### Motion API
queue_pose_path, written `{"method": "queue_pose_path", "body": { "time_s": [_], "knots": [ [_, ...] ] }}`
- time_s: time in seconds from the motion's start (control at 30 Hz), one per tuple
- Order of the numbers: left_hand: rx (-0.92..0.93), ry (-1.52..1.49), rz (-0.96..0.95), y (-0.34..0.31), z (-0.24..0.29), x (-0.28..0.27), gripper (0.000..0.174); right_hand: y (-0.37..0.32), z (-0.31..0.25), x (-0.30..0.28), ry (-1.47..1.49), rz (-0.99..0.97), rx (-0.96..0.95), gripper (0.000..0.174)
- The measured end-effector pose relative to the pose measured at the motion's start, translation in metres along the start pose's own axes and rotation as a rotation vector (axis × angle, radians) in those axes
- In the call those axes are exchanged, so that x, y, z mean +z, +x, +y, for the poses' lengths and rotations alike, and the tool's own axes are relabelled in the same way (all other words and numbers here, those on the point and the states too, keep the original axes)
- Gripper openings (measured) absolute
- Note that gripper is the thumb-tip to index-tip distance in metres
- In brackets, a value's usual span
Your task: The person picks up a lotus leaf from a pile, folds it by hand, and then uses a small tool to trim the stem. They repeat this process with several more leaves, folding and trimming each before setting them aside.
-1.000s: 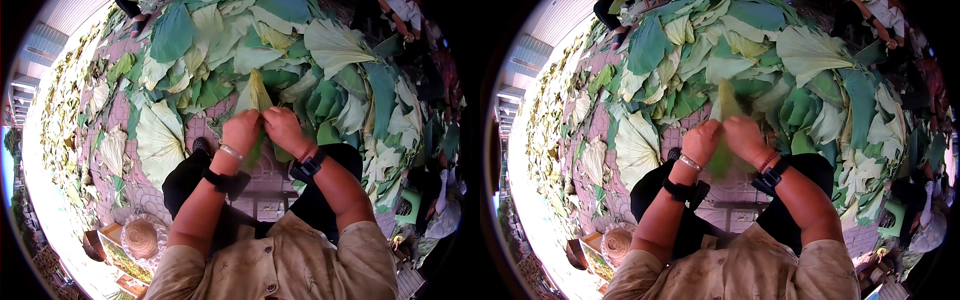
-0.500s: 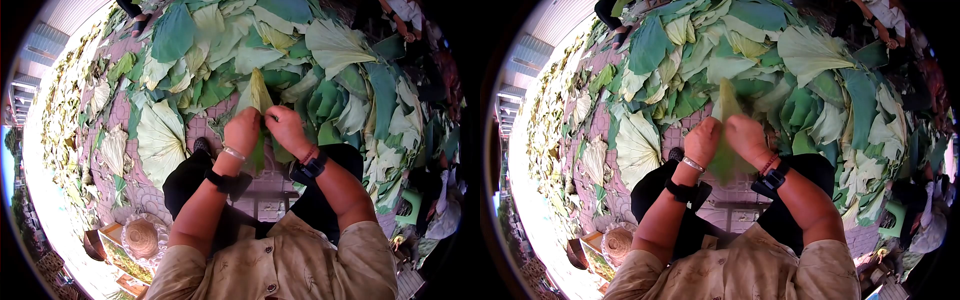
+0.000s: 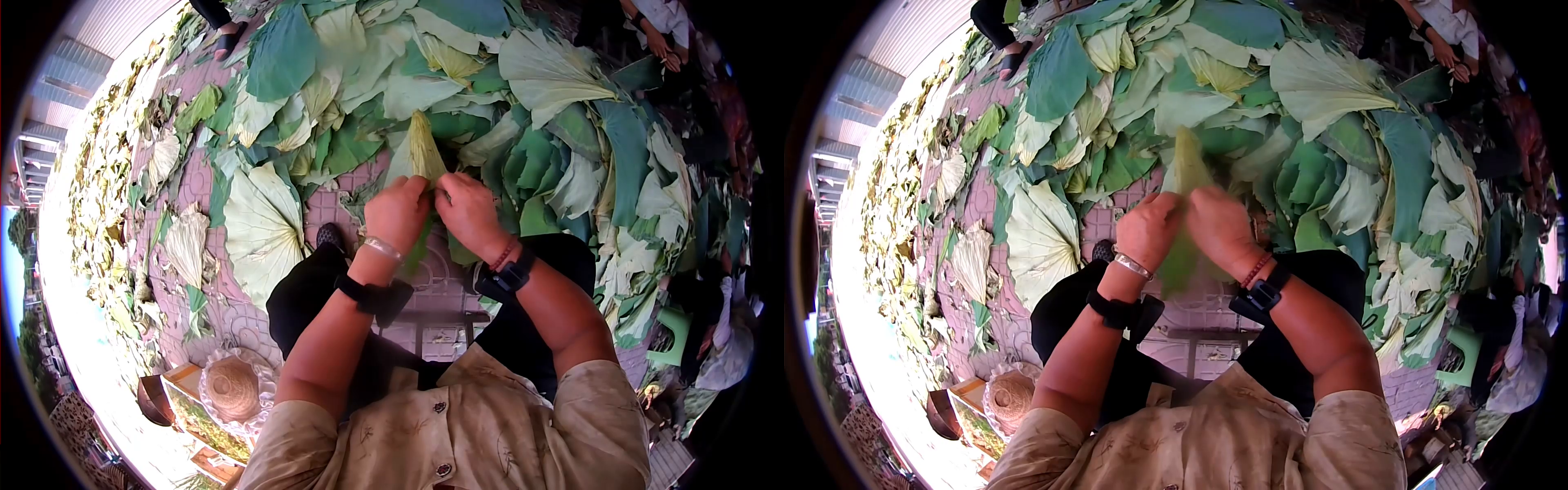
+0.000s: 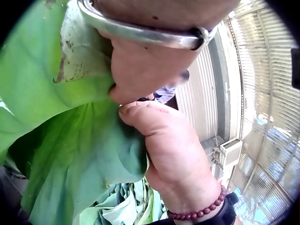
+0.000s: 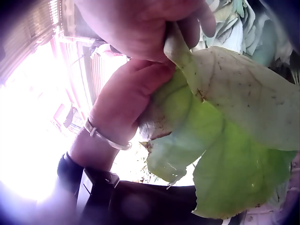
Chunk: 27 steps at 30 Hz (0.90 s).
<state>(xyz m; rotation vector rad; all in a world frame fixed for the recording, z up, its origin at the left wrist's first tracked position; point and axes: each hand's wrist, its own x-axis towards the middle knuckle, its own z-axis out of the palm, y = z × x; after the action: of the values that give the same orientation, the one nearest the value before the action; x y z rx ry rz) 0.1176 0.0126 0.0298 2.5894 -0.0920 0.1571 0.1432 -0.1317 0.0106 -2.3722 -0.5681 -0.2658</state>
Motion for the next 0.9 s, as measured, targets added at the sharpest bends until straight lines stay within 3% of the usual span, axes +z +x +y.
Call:
{"method": "queue_pose_path", "body": {
  "time_s": [0.33,0.57,0.67,0.77,0.9],
  "knots": [
    [0.102,0.012,0.160,0.002,-0.004,0.012,0.012,-0.002,-0.002,0.005,-0.011,-0.062,0.011,0.009],
    [0.124,0.036,0.098,0.000,-0.011,0.015,0.007,-0.001,-0.009,-0.004,-0.011,-0.087,0.008,0.009],
    [0.127,0.024,0.064,-0.001,-0.010,0.013,0.005,0.002,-0.023,-0.021,-0.109,-0.186,0.081,0.007],
    [0.157,0.024,0.067,-0.001,-0.007,0.015,0.003,-0.003,-0.020,-0.019,-0.314,-0.234,-0.068,0.007],
    [0.170,0.034,0.071,0.000,-0.005,0.018,0.001,-0.004,-0.011,-0.005,-0.352,-0.252,-0.054,0.005]
  ]
}}
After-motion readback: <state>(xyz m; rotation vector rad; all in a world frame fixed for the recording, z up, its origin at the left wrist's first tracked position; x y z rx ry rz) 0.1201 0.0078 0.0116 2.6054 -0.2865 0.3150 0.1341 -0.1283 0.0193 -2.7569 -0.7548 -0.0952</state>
